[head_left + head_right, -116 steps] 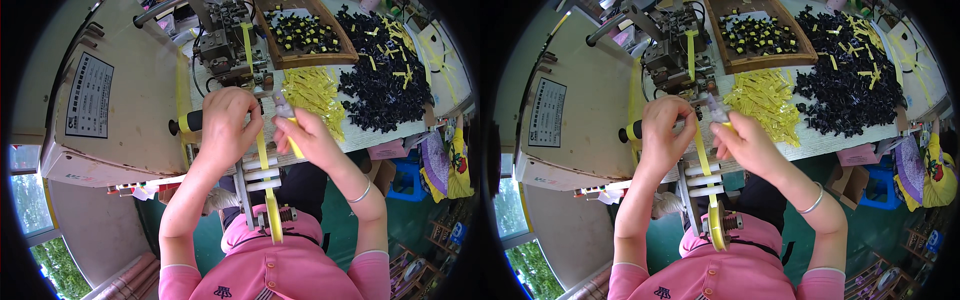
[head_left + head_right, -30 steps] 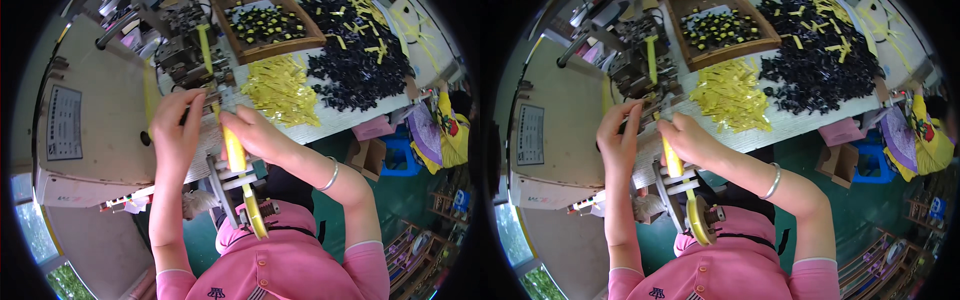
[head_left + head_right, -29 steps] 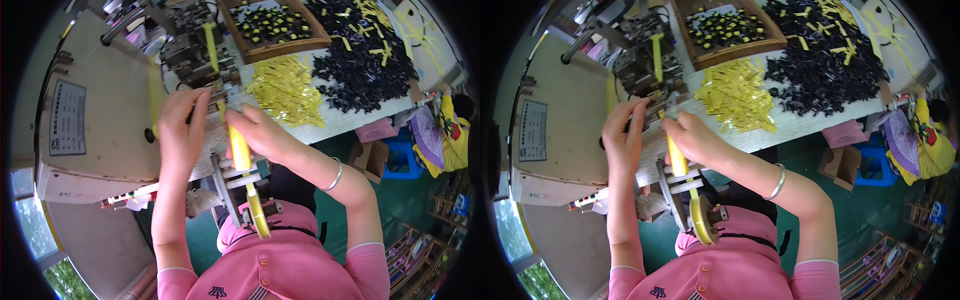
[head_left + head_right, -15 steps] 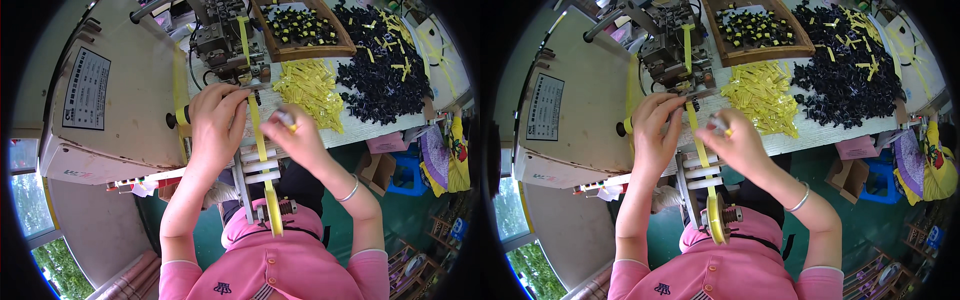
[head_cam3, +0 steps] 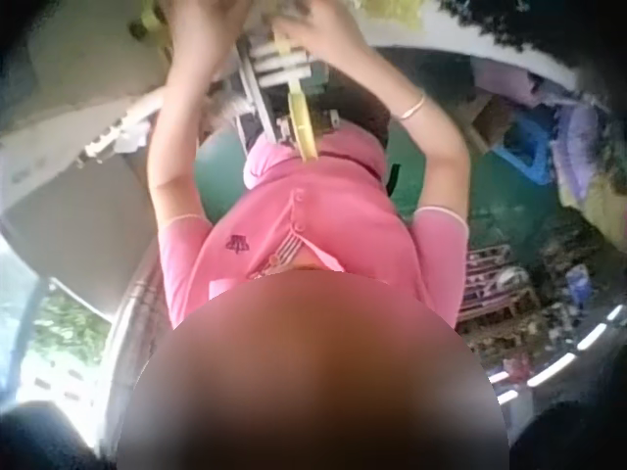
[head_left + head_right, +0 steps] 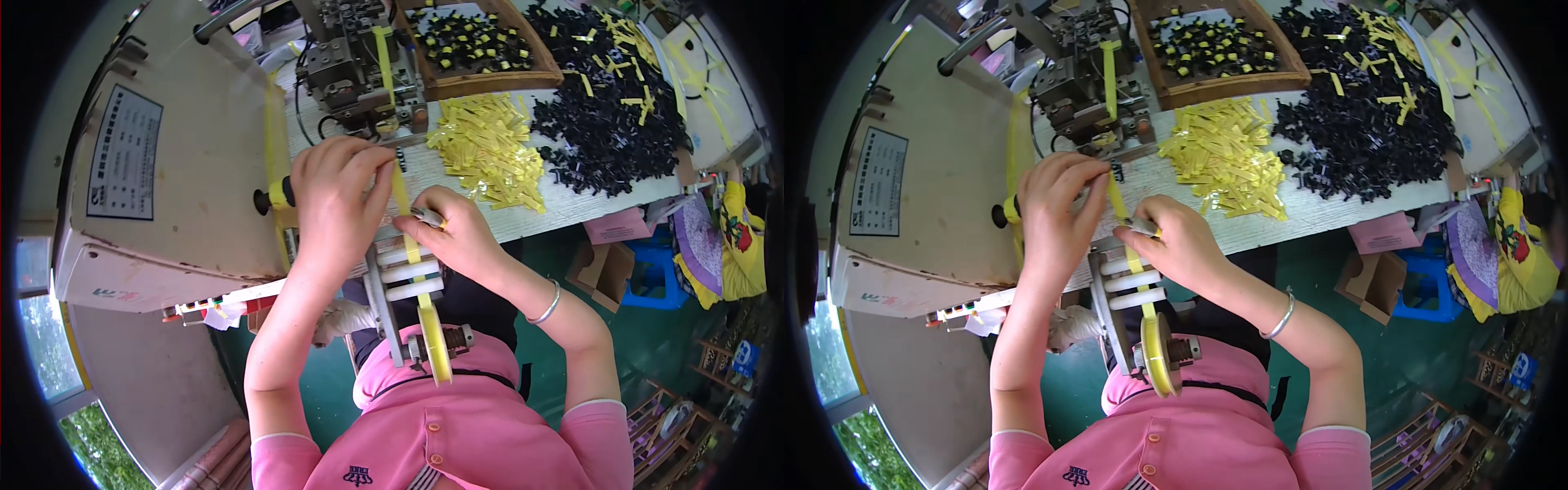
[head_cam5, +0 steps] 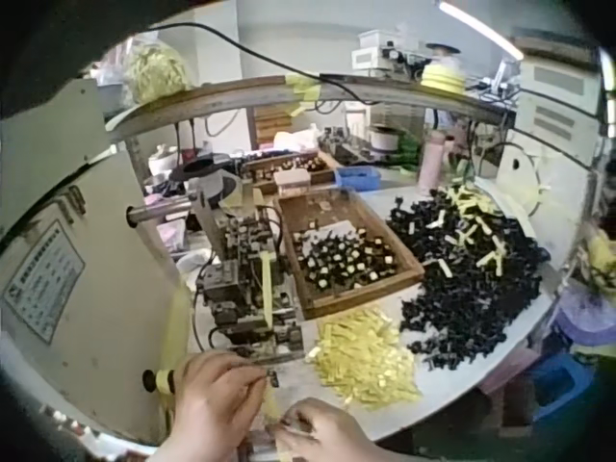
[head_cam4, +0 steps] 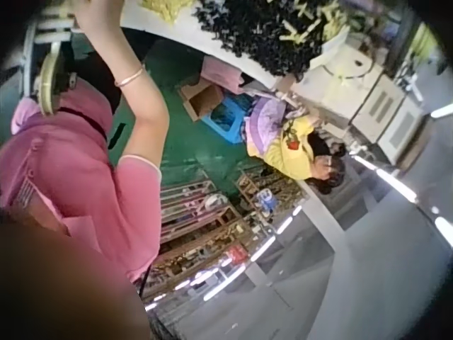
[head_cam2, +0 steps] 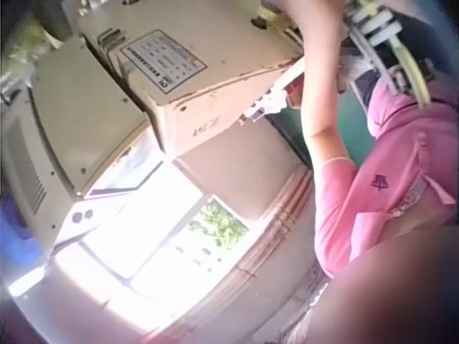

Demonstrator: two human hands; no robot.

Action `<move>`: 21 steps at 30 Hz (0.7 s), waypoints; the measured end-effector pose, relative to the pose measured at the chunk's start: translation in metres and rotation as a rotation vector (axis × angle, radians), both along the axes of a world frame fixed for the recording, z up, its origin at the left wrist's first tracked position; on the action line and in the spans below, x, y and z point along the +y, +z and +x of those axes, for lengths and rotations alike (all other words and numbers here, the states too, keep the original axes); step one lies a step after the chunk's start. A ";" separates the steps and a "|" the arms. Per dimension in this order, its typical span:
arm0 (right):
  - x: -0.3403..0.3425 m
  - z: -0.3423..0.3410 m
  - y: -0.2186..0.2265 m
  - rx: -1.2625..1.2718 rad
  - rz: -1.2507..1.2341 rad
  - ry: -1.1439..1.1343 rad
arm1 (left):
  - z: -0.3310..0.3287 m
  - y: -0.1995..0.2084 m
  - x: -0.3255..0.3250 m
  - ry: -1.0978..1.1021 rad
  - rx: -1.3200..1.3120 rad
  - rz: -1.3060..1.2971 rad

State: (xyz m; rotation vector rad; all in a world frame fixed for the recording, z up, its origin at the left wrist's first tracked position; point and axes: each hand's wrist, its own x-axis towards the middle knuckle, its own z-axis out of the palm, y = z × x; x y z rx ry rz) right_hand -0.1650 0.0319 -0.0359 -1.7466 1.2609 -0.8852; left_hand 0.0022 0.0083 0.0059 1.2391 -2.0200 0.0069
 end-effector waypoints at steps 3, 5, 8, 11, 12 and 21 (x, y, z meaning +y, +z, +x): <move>-0.018 -0.023 0.006 -0.008 0.018 0.006 | 0.000 0.002 -0.001 0.020 -0.015 0.042; -0.040 -0.044 0.026 -0.025 0.032 -0.170 | 0.000 0.002 0.000 0.030 -0.024 0.026; -0.082 -0.069 0.029 0.217 -0.079 -0.297 | -0.001 0.001 0.001 0.033 -0.035 0.008; -0.107 -0.071 0.027 0.683 -0.105 -0.192 | -0.005 0.003 0.001 0.024 -0.029 0.007; -0.110 -0.067 0.025 0.681 -0.106 -0.192 | -0.006 0.003 0.001 0.022 -0.023 0.015; -0.111 -0.084 0.037 0.627 0.125 -0.156 | -0.004 0.002 0.002 0.028 -0.042 0.006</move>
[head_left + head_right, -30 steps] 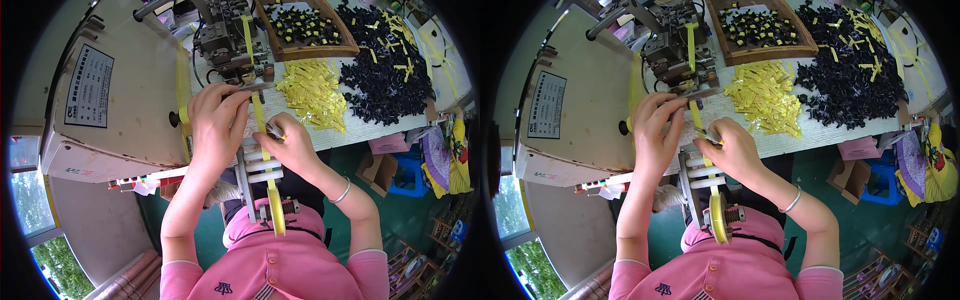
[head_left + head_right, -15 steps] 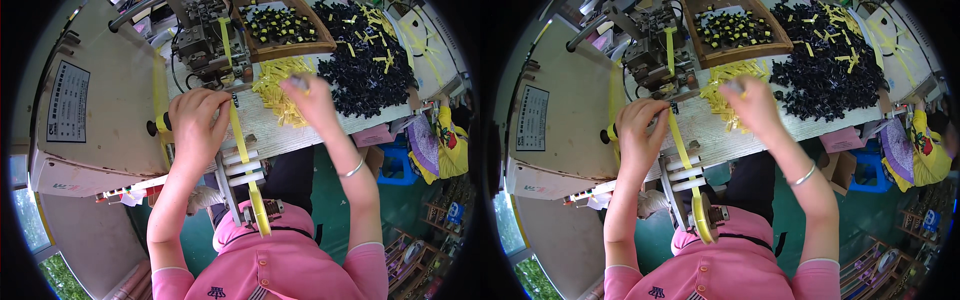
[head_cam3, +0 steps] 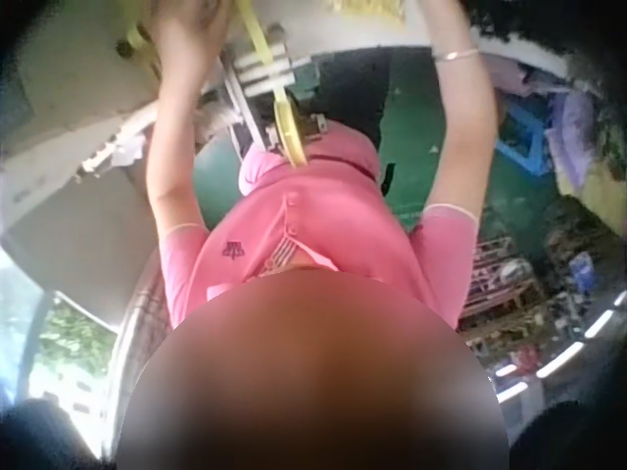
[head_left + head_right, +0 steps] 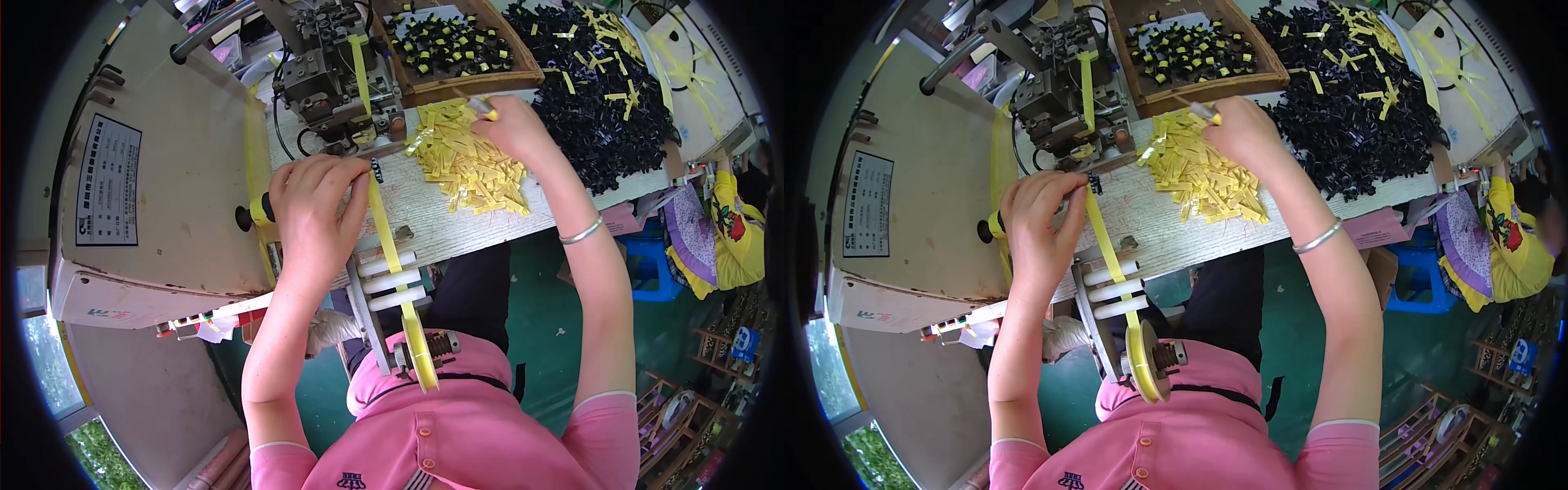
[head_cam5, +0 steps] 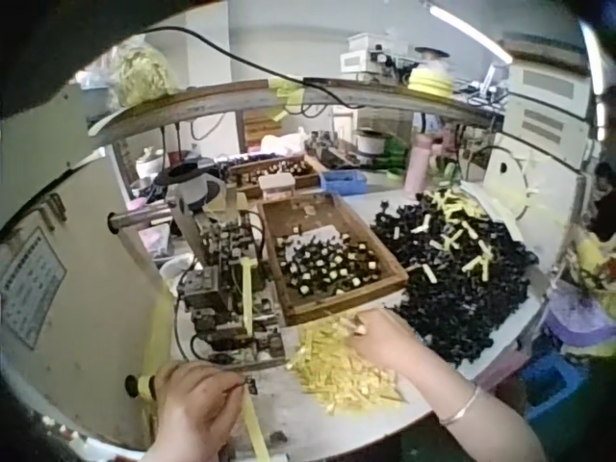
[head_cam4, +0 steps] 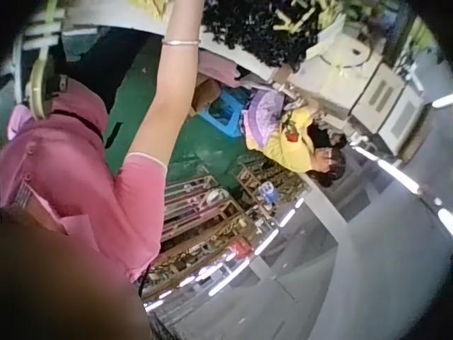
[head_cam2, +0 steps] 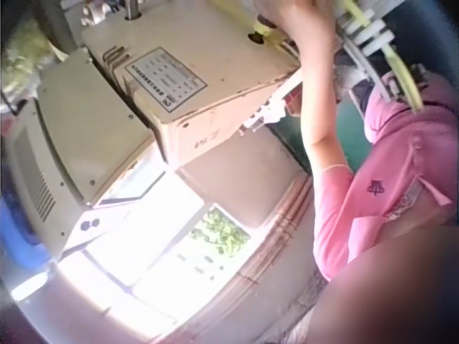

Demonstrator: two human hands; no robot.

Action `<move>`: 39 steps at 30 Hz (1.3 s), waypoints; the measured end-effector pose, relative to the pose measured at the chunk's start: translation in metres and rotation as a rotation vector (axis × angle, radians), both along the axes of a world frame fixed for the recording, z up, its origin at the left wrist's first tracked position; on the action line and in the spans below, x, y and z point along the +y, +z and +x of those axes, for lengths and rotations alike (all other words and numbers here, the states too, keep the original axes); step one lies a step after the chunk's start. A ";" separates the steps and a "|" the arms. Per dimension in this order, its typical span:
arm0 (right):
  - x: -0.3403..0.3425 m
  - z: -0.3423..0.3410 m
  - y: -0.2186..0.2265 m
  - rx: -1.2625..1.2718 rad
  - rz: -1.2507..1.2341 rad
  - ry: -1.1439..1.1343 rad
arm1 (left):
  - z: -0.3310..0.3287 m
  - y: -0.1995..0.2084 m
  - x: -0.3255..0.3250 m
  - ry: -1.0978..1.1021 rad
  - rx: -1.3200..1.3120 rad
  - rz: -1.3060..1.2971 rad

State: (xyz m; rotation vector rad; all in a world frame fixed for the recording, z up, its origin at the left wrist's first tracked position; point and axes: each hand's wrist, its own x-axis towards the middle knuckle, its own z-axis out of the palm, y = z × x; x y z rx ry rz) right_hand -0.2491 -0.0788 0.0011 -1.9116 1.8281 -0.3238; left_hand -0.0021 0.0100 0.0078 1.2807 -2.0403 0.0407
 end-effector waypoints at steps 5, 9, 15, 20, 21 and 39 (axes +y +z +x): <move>0.009 -0.028 -0.004 -0.272 0.051 -0.025 | 0.002 0.002 -0.001 -0.016 -0.004 0.007; 0.027 -0.021 0.009 -0.583 0.066 -0.119 | -0.001 0.006 0.000 -0.011 0.082 -0.020; 0.068 0.021 0.030 -0.942 0.122 0.012 | -0.025 0.025 0.023 -0.172 0.499 0.453; 0.090 0.060 0.022 -1.271 0.089 0.126 | -0.033 0.011 0.023 -0.257 1.010 0.915; 0.094 0.064 0.024 -1.274 0.092 0.129 | -0.031 0.010 0.024 -0.316 1.171 0.951; 0.103 0.060 0.014 -1.095 0.030 0.062 | -0.021 0.010 0.025 -0.170 1.070 0.785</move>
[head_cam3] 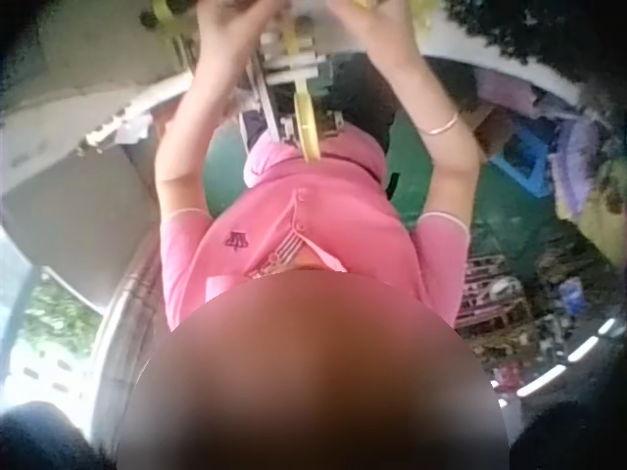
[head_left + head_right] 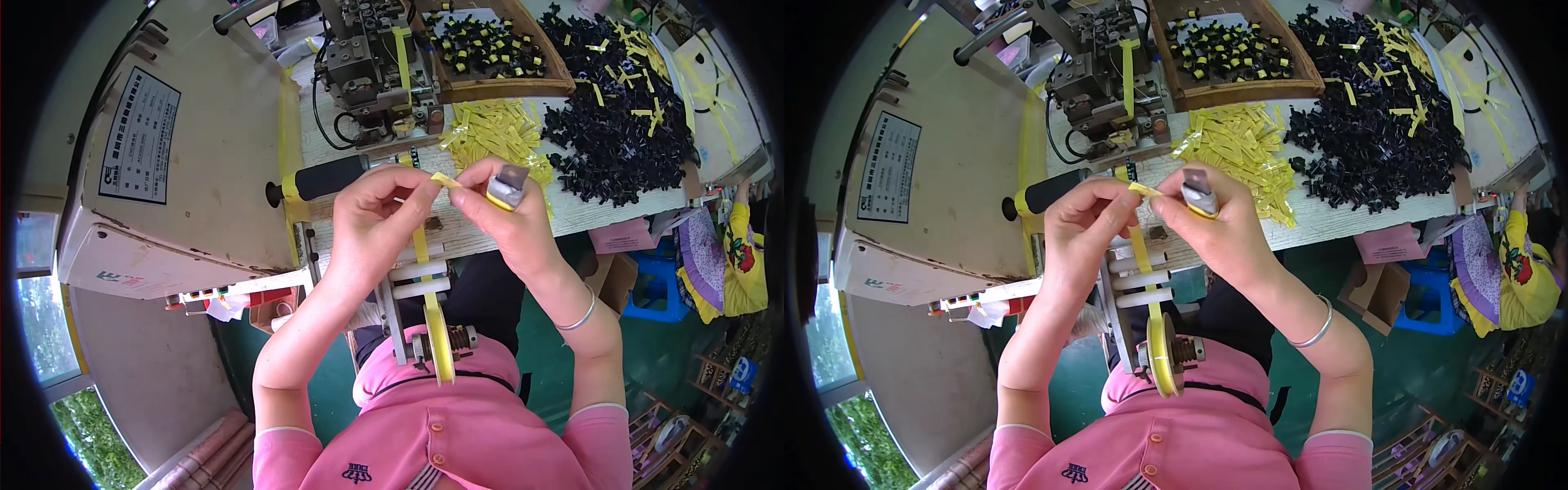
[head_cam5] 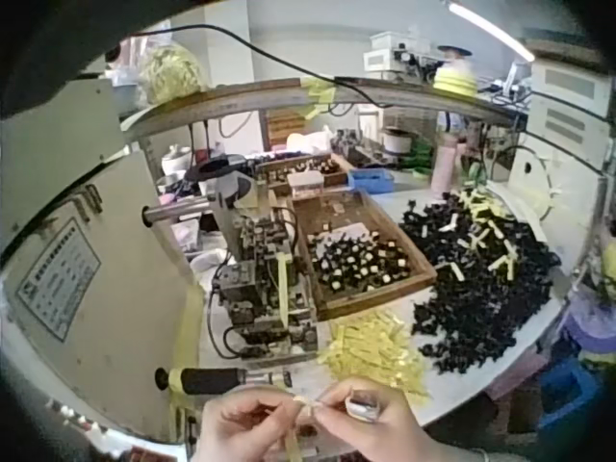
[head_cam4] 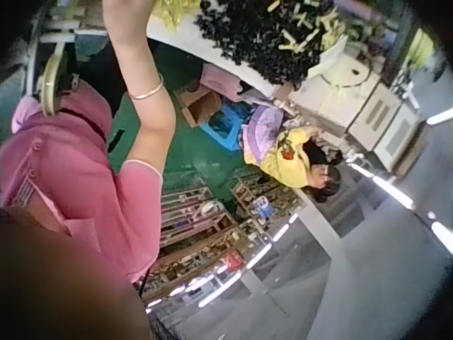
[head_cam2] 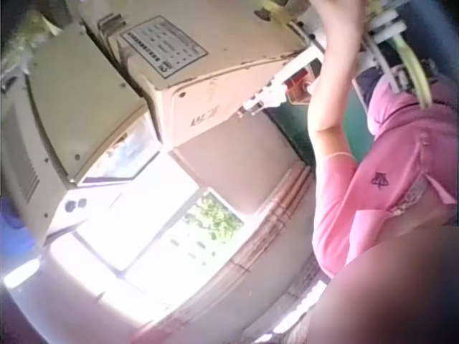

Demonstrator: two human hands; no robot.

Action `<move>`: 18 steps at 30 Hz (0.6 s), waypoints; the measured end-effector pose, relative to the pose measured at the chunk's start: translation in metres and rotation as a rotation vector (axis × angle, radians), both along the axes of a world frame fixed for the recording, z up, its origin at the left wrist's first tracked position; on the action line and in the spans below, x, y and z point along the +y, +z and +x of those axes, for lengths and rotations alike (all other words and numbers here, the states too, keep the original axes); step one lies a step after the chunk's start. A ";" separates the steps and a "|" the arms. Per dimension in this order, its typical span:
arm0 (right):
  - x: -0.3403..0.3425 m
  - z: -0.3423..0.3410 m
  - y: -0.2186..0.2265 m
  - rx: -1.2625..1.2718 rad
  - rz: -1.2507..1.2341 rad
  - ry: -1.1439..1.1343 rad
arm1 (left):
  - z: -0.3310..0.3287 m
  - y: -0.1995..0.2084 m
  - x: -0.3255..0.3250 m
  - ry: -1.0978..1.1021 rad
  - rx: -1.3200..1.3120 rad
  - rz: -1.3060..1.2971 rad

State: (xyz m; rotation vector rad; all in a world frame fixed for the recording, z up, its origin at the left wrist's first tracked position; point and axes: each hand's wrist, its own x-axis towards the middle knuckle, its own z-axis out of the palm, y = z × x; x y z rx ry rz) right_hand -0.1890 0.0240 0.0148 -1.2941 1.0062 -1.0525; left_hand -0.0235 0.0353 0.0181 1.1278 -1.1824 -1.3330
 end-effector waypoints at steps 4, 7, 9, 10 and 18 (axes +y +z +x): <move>0.004 0.003 -0.008 0.010 -0.043 0.014 | 0.001 0.000 -0.001 -0.022 0.023 0.008; 0.005 0.003 -0.006 0.009 0.028 0.011 | -0.001 0.001 -0.001 -0.034 0.026 0.041; 0.005 0.003 -0.005 -0.006 0.043 0.041 | 0.000 0.001 -0.001 -0.029 -0.001 0.037; 0.005 0.003 -0.005 -0.009 0.043 0.043 | 0.001 0.001 0.000 -0.026 -0.025 0.033; 0.006 0.001 0.000 -0.042 0.028 0.020 | 0.002 0.001 -0.002 0.000 -0.072 0.071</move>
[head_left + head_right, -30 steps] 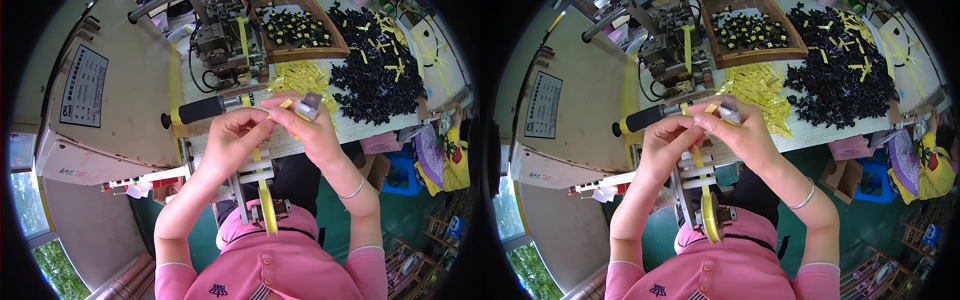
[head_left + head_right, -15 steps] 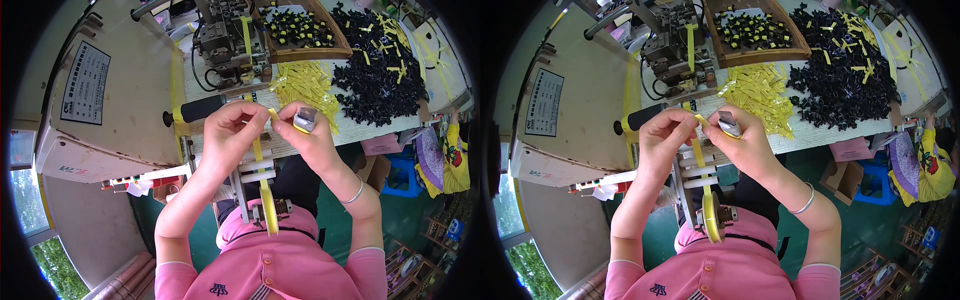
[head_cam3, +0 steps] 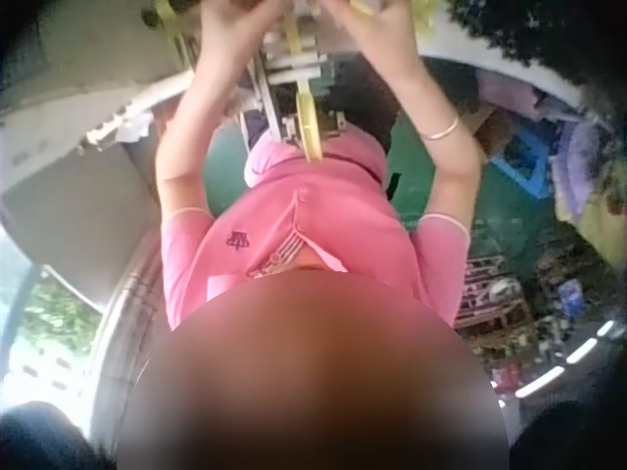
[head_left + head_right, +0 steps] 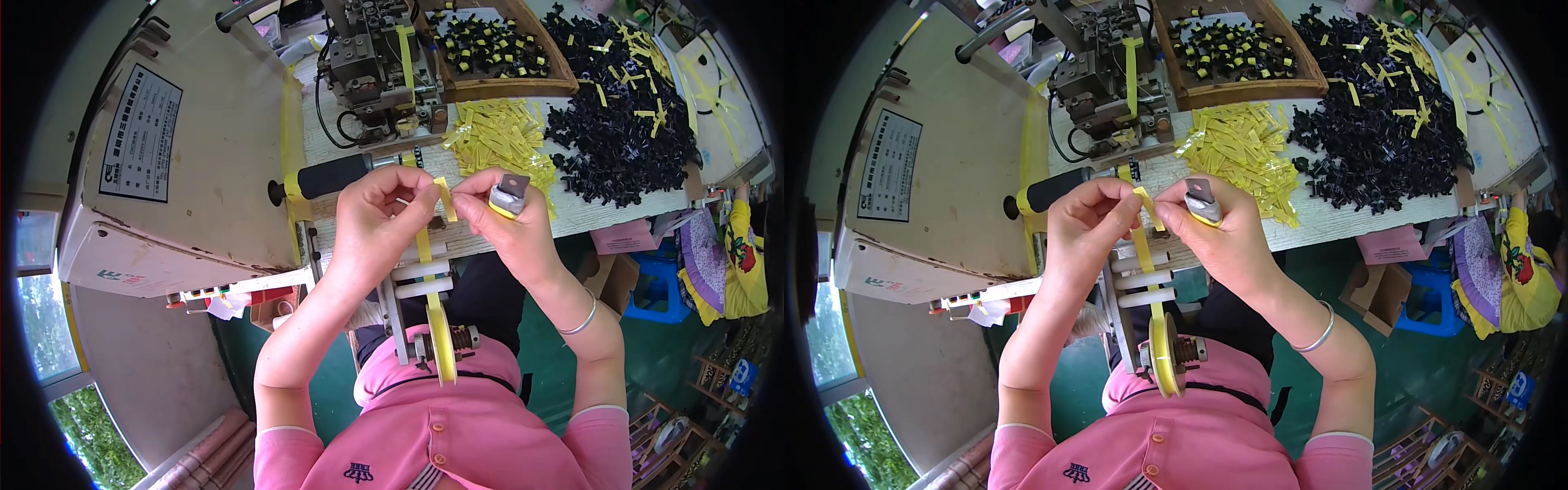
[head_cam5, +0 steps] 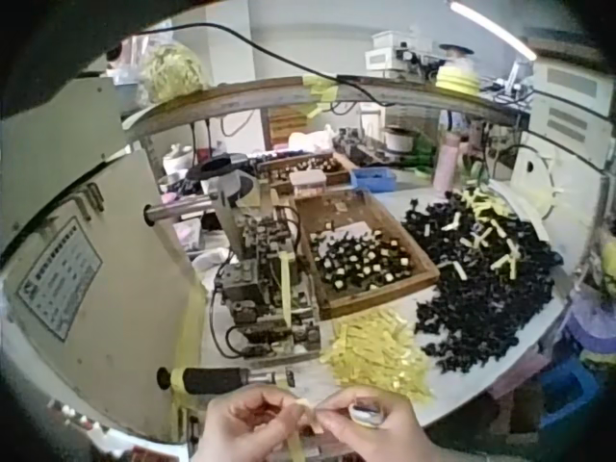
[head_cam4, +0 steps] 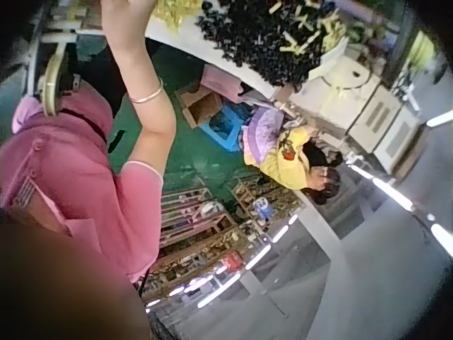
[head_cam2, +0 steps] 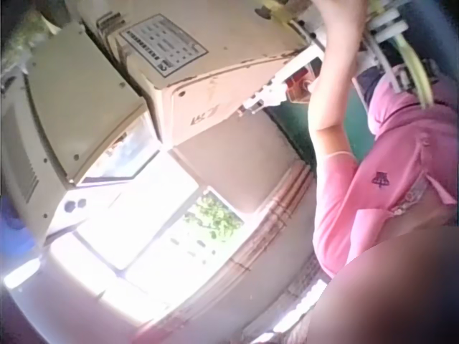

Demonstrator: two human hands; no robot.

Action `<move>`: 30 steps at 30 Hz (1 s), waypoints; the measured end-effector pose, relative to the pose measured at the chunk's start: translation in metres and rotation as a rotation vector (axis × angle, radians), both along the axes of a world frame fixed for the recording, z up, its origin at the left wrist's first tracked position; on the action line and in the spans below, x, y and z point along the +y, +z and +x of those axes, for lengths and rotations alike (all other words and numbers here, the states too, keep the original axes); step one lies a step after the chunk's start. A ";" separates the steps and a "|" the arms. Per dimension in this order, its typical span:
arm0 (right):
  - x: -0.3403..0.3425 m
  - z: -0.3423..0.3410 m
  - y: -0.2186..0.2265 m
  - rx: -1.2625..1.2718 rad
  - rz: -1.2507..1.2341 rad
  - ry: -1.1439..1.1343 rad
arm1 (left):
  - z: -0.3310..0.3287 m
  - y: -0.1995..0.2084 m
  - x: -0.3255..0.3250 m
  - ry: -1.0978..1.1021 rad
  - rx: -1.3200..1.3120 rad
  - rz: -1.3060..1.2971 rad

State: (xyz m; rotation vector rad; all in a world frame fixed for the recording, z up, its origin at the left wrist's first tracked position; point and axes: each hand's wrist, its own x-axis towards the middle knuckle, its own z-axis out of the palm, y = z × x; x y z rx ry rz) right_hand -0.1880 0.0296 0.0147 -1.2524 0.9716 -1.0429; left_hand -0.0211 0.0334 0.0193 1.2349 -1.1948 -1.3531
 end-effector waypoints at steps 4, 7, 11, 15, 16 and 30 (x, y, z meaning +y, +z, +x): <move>0.000 0.000 -0.003 0.078 -0.102 -0.009 | 0.000 -0.001 0.001 -0.013 -0.010 -0.018; -0.001 0.001 -0.010 0.081 -0.183 -0.021 | 0.000 -0.001 0.001 -0.019 0.014 -0.012; 0.002 0.003 -0.008 0.081 -0.094 -0.011 | 0.000 -0.002 0.003 0.001 0.018 -0.007; 0.003 0.004 -0.007 0.069 -0.037 0.015 | 0.001 -0.001 0.004 -0.010 0.005 -0.020; 0.003 0.005 -0.008 0.069 -0.036 0.017 | 0.002 -0.001 0.004 -0.018 -0.004 -0.033; -0.006 0.013 -0.041 0.079 0.064 -0.096 | 0.035 -0.007 -0.020 0.143 -0.750 -0.764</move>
